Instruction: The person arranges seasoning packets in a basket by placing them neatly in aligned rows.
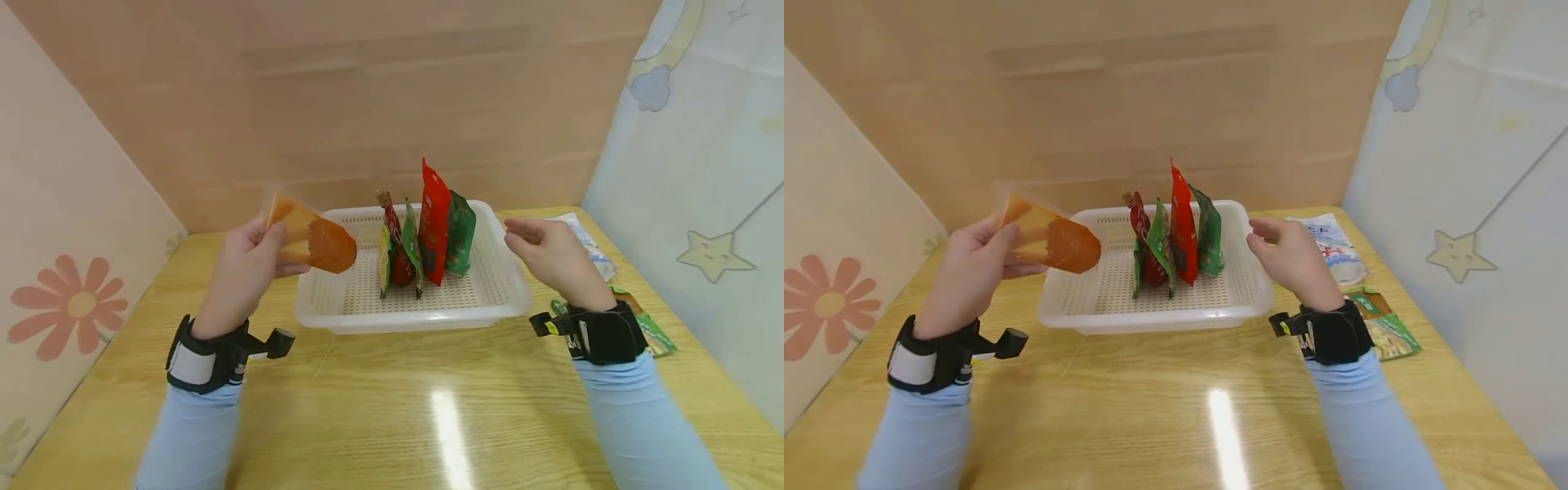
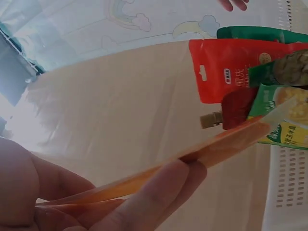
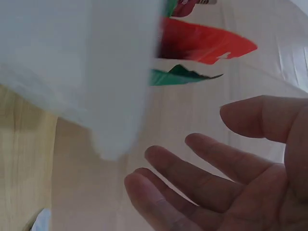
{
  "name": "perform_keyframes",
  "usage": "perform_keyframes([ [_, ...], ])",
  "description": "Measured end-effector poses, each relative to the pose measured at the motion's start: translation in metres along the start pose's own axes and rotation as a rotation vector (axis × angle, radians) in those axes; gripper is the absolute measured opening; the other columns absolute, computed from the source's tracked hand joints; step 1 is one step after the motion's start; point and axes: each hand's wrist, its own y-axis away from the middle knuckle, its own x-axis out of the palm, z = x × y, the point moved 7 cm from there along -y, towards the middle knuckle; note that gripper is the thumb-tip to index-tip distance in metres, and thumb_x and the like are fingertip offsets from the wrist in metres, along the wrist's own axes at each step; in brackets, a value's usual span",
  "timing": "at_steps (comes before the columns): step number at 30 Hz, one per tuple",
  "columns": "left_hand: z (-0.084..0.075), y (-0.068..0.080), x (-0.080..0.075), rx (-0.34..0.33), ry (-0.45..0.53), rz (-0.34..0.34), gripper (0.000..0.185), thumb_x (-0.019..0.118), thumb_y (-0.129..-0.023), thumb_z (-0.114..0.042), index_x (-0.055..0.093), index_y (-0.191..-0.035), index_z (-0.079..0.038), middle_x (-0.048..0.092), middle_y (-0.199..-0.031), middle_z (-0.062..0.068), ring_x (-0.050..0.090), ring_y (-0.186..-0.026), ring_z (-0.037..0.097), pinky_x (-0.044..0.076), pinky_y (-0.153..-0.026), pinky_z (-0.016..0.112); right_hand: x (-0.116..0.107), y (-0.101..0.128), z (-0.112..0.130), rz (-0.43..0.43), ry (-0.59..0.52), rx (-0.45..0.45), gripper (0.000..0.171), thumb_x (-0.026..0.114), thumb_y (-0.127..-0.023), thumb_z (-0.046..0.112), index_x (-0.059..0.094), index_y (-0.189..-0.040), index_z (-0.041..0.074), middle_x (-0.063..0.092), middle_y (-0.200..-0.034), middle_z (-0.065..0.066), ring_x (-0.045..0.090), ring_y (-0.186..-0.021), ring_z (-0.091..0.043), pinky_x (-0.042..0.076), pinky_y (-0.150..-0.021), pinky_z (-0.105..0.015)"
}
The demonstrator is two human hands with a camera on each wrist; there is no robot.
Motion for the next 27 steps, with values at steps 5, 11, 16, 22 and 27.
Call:
perform_keyframes([
  [5,0.021,-0.027,0.009,-0.118,-0.036,0.12,0.034,0.04,-0.098,-0.018,0.051,-0.125,0.001,0.055,-0.115,0.017,0.064,-0.087,0.031,0.054,-0.069,0.036,0.008,-0.01,-0.025,0.084,0.079,0.085,0.052,0.043,-0.095,0.037,0.046,-0.134,0.003,0.055,-0.121,-0.021,0.055,-0.104,-0.032,0.047,-0.073,-0.04],
  [11,0.032,-0.058,0.03,-0.252,-0.081,0.227,0.038,0.035,-0.099,-0.015,0.042,-0.134,0.0,0.053,-0.116,0.02,0.063,-0.089,0.032,0.053,-0.072,0.036,0.016,-0.016,-0.036,0.127,0.061,0.125,0.051,0.046,-0.095,0.031,0.044,-0.133,-0.003,0.052,-0.124,-0.024,0.064,-0.088,-0.028,0.053,-0.07,-0.038],
  [16,0.042,-0.078,0.045,-0.353,-0.04,0.254,0.038,0.033,-0.1,-0.014,0.038,-0.132,0.005,0.05,-0.116,0.024,0.059,-0.097,0.037,0.052,-0.075,0.04,0.018,-0.016,-0.039,0.13,0.051,0.158,0.053,0.046,-0.094,0.032,0.042,-0.134,-0.003,0.051,-0.125,-0.024,0.065,-0.081,-0.024,0.052,-0.068,-0.036],
  [22,0.06,-0.095,0.06,-0.383,-0.057,0.211,0.036,0.031,-0.1,-0.012,0.041,-0.126,0.011,0.049,-0.119,0.025,0.053,-0.106,0.037,0.051,-0.078,0.043,0.021,-0.017,-0.037,0.106,0.077,0.149,0.051,0.046,-0.094,0.029,0.045,-0.132,-0.005,0.055,-0.119,-0.024,0.063,-0.084,-0.024,0.05,-0.065,-0.032],
  [27,0.068,-0.102,0.07,-0.372,-0.079,0.173,0.038,0.031,-0.1,-0.013,0.038,-0.13,0.01,0.048,-0.121,0.026,0.051,-0.109,0.037,0.05,-0.079,0.047,0.023,-0.02,-0.034,0.075,0.125,0.146,0.05,0.047,-0.093,0.029,0.048,-0.13,-0.005,0.055,-0.119,-0.024,0.061,-0.084,-0.025,0.05,-0.062,-0.031],
])
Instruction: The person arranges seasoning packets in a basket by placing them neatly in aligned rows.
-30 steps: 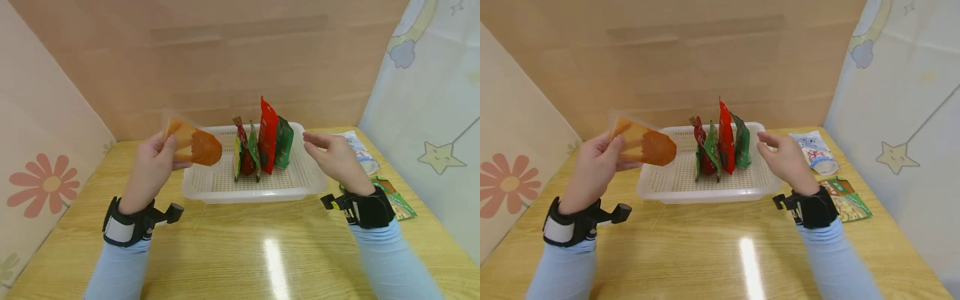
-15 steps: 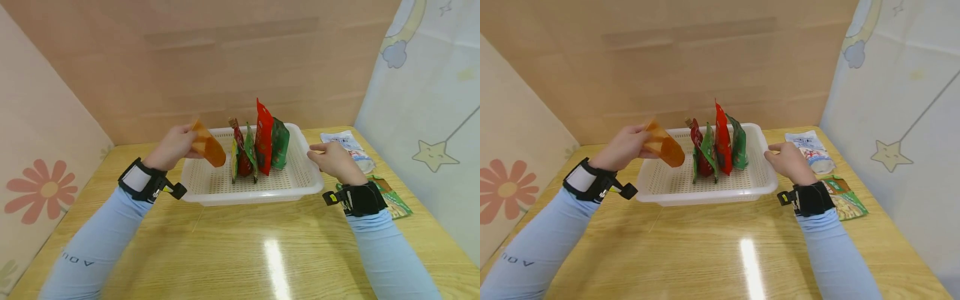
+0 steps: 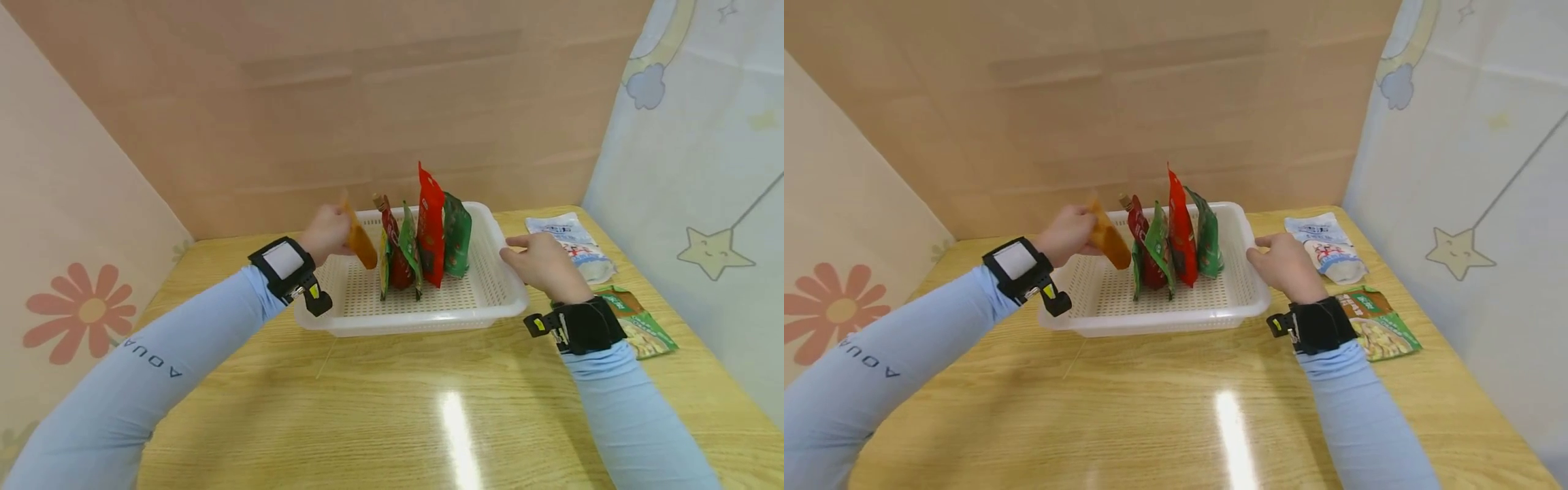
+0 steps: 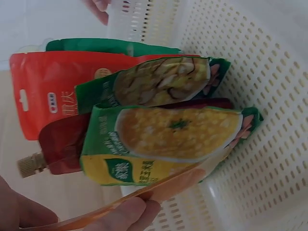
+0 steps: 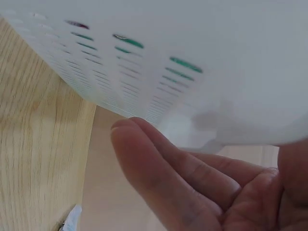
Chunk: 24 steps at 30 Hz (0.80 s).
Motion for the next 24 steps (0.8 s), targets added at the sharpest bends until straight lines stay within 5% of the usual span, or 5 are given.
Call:
perform_keyframes([
  [8,0.011,-0.007,0.014,-0.089,0.07,0.009,0.041,0.031,-0.099,-0.01,0.029,-0.137,0.005,0.034,-0.133,0.022,0.039,-0.121,0.036,0.043,-0.087,0.052,0.003,0.0,0.0,0.016,-0.004,0.019,0.051,0.047,-0.092,0.03,0.046,-0.131,-0.004,0.056,-0.118,-0.023,0.061,-0.08,-0.023,0.05,-0.06,-0.031],
  [15,0.018,-0.008,0.027,-0.162,0.079,0.109,0.053,0.033,-0.1,-0.022,0.015,-0.145,-0.002,0.015,-0.149,0.011,0.02,-0.134,0.031,0.038,-0.093,0.052,0.0,0.0,0.001,0.011,-0.025,0.008,0.051,0.047,-0.093,0.029,0.045,-0.132,-0.005,0.059,-0.112,-0.023,0.062,-0.077,-0.022,0.05,-0.057,-0.029],
  [24,0.022,-0.004,0.036,-0.207,0.04,0.212,0.063,0.027,-0.098,-0.048,0.008,-0.148,-0.014,0.015,-0.149,0.018,0.034,-0.122,0.049,0.037,-0.095,0.052,0.001,0.001,-0.001,0.019,-0.02,0.017,0.052,0.047,-0.093,0.03,0.044,-0.133,-0.004,0.058,-0.112,-0.023,0.062,-0.079,-0.023,0.051,-0.058,-0.03],
])
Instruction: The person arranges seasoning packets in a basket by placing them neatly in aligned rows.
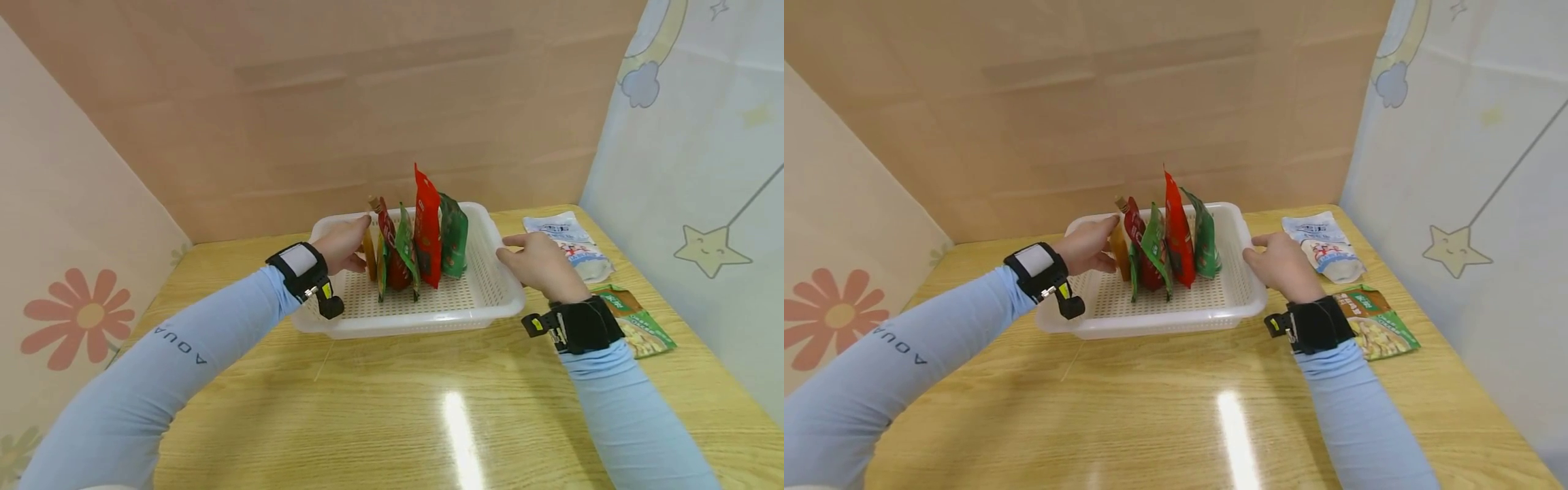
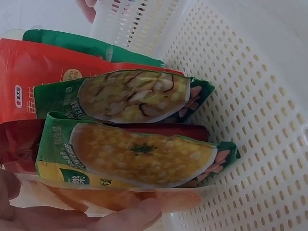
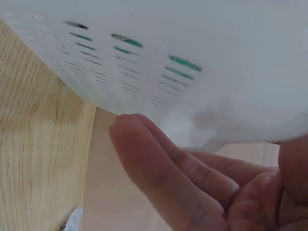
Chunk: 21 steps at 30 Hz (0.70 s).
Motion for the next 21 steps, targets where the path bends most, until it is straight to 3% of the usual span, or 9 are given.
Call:
perform_keyframes([
  [10,0.0012,-0.0027,0.0047,0.019,0.028,0.052,0.061,0.026,-0.098,-0.048,0.007,-0.148,-0.018,0.005,-0.152,0.007,0.023,-0.13,0.044,0.036,-0.096,0.052,-0.0004,0.0013,0.0002,0.001,-0.002,-0.002,0.052,0.047,-0.093,0.029,0.045,-0.132,-0.004,0.059,-0.112,-0.023,0.062,-0.078,-0.023,0.05,-0.058,-0.03],
  [15,0.002,-0.0028,0.0062,-0.002,0.032,0.072,0.064,0.026,-0.096,-0.052,0.008,-0.149,-0.02,0.008,-0.151,0.014,0.027,-0.125,0.052,0.034,-0.096,0.056,-0.0008,0.0023,0.0016,0.002,-0.002,-0.02,0.052,0.047,-0.093,0.029,0.045,-0.132,-0.005,0.059,-0.111,-0.023,0.062,-0.075,-0.021,0.049,-0.057,-0.029],
  [21,0.0061,-0.0035,0.0042,-0.06,0.057,0.06,0.065,0.021,-0.097,-0.053,0.011,-0.147,-0.013,0.013,-0.147,0.024,0.024,-0.124,0.055,0.032,-0.096,0.058,-0.0006,0.0029,0.0013,0.007,-0.012,-0.02,0.052,0.047,-0.093,0.029,0.044,-0.132,-0.005,0.059,-0.11,-0.023,0.063,-0.074,-0.02,0.05,-0.058,-0.03],
])
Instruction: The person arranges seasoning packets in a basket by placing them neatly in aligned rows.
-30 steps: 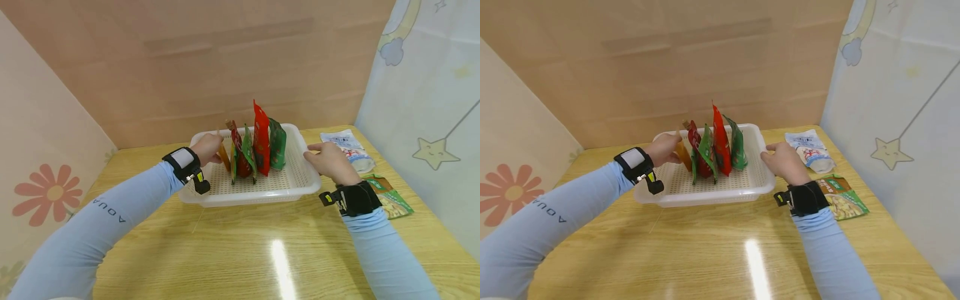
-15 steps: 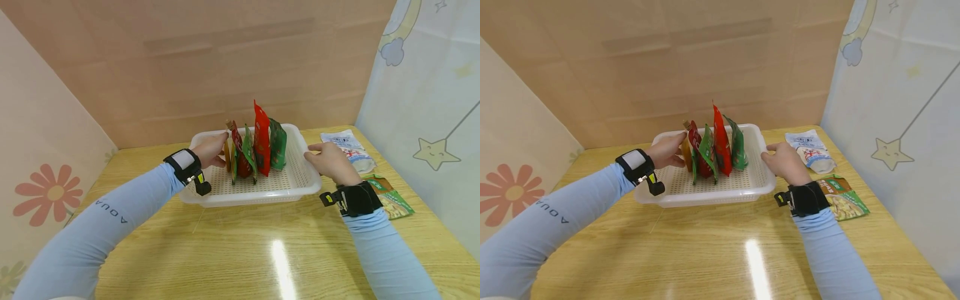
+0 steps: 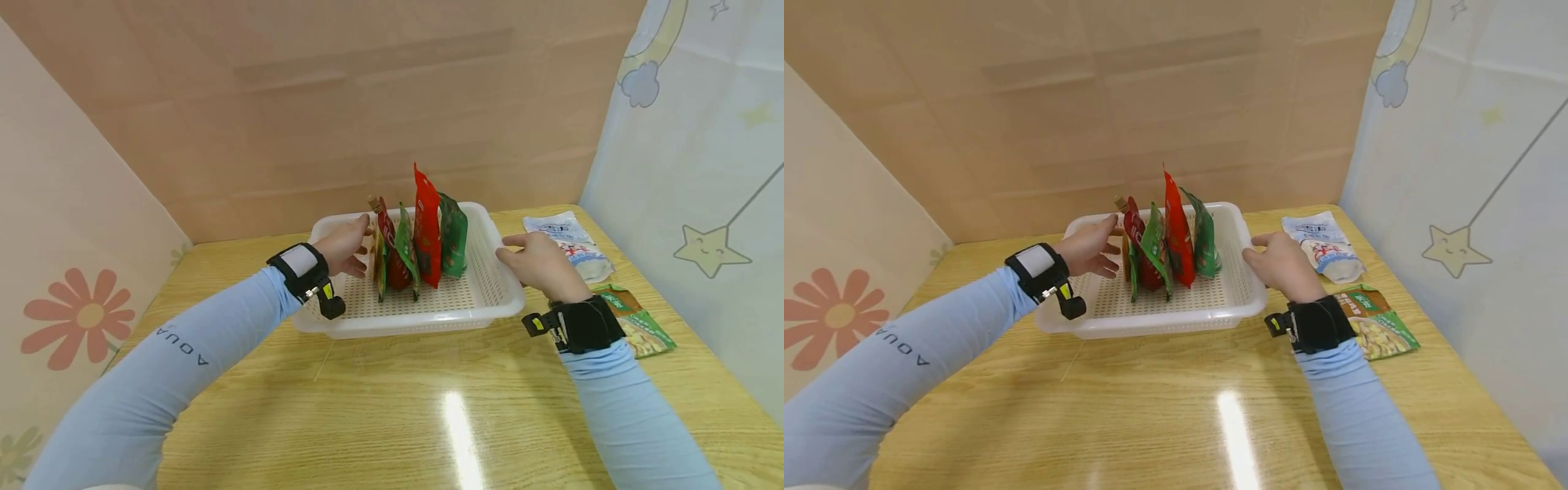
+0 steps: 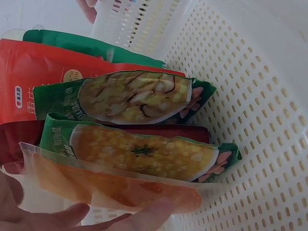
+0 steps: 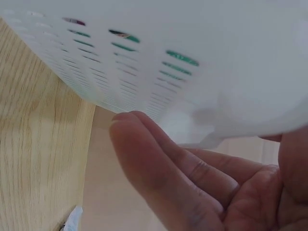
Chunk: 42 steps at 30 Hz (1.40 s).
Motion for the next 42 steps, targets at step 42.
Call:
perform_keyframes([
  [42,-0.017,0.1,-0.078,0.557,-0.32,-0.346,0.047,0.045,-0.096,-0.034,0.037,-0.135,-0.007,0.044,-0.13,0.011,0.046,-0.112,0.027,0.046,-0.089,0.043,-0.02,0.019,-0.013,0.023,-0.061,0.038,0.055,0.045,-0.094,0.035,0.041,-0.137,0.001,0.058,-0.112,-0.022,0.064,-0.076,-0.02,0.053,-0.067,-0.035],
])
